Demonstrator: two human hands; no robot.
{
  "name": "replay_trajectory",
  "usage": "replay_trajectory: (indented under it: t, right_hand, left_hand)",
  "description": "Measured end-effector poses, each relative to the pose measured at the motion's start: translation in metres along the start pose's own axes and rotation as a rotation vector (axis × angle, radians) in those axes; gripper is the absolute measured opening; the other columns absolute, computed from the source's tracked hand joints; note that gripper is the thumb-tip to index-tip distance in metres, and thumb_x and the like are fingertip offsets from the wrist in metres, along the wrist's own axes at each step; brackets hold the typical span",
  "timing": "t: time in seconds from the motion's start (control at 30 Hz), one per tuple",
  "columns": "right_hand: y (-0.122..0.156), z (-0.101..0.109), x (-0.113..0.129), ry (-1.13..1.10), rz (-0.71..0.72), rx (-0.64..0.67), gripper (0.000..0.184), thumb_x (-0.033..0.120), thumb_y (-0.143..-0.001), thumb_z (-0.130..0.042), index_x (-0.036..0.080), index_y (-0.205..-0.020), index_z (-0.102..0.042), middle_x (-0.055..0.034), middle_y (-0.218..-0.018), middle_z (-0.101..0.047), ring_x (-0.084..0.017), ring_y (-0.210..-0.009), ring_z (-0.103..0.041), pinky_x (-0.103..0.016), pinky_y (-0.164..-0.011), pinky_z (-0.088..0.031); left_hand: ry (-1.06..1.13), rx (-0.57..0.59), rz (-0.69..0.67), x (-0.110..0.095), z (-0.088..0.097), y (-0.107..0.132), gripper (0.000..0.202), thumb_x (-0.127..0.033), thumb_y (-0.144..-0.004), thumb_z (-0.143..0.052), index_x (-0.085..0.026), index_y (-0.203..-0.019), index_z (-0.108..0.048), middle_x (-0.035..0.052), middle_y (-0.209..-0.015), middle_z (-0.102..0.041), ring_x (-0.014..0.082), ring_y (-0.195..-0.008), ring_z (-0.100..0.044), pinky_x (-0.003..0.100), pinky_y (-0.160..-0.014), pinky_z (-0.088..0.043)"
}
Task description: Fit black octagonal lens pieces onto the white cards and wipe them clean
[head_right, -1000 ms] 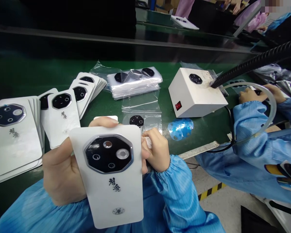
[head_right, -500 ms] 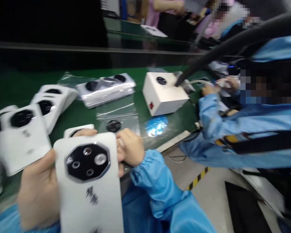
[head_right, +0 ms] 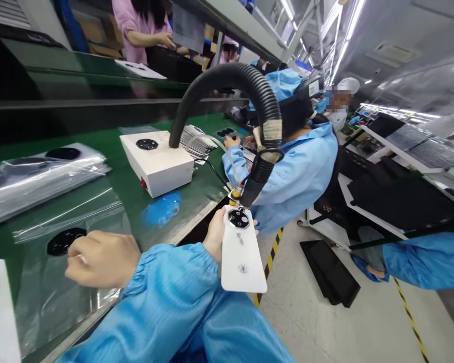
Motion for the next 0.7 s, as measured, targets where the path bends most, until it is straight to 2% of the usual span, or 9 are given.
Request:
replay_trajectory:
  t: [0.13, 0.3, 0.53, 0.7]
  right_hand:
    - [-0.003, -0.002, -0.007, -0.007, -0.030, -0.020, 0.015, 0.041, -0.081, -0.040, 0.027, -0.080, -0.047, 0.0082, -0.092, -0.063, -0.008, -0.088, -0.062, -0.017, -0.071, -0.045]
    - [-0.003, -0.004, -0.008, -0.018, -0.035, -0.054, 0.015, 0.042, -0.080, -0.043, 0.028, -0.079, -0.047, 0.0093, -0.090, -0.063, -0.008, -0.086, -0.062, -0.018, -0.071, -0.046]
    - [0.000, 0.007, -0.004, -0.004, -0.014, -0.093, 0.007, 0.033, -0.077, -0.052, 0.026, -0.076, -0.051, 0.0079, -0.086, -0.064, -0.009, -0.080, -0.062, -0.018, -0.069, -0.047]
    - [0.005, 0.014, 0.003, -0.027, 0.062, -0.094, 0.002, 0.021, -0.079, -0.053, 0.021, -0.078, -0.055, 0.0018, -0.084, -0.063, -0.010, -0.081, -0.060, -0.020, -0.074, -0.046]
  left_hand:
    - [-0.045, 0.023, 0.001, -0.009, -0.013, -0.017, 0.036, -0.041, -0.088, -0.049, -0.015, -0.112, -0.054, 0.0088, -0.108, -0.059, 0.0193, -0.090, -0.060, 0.039, -0.077, -0.052]
    - [-0.070, 0.077, 0.000, -0.018, -0.022, -0.024, 0.035, -0.038, -0.088, -0.051, -0.015, -0.113, -0.054, 0.0090, -0.112, -0.059, 0.0206, -0.095, -0.059, 0.041, -0.080, -0.051]
    - [-0.094, 0.103, 0.092, -0.007, -0.021, -0.026, 0.035, -0.037, -0.088, -0.052, -0.015, -0.115, -0.053, 0.0093, -0.114, -0.057, 0.0217, -0.097, -0.059, 0.042, -0.081, -0.051]
    - [0.002, 0.080, 0.016, -0.004, -0.014, -0.026, 0.035, -0.036, -0.087, -0.053, -0.014, -0.114, -0.054, 0.0085, -0.113, -0.058, 0.0219, -0.096, -0.059, 0.041, -0.080, -0.051]
Point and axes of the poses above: each hand's wrist, its own y-axis away from the middle knuckle, its own z-axis out of the back of the hand, x = y × z, the point moved 8 cm from there along -y, towards the middle knuckle
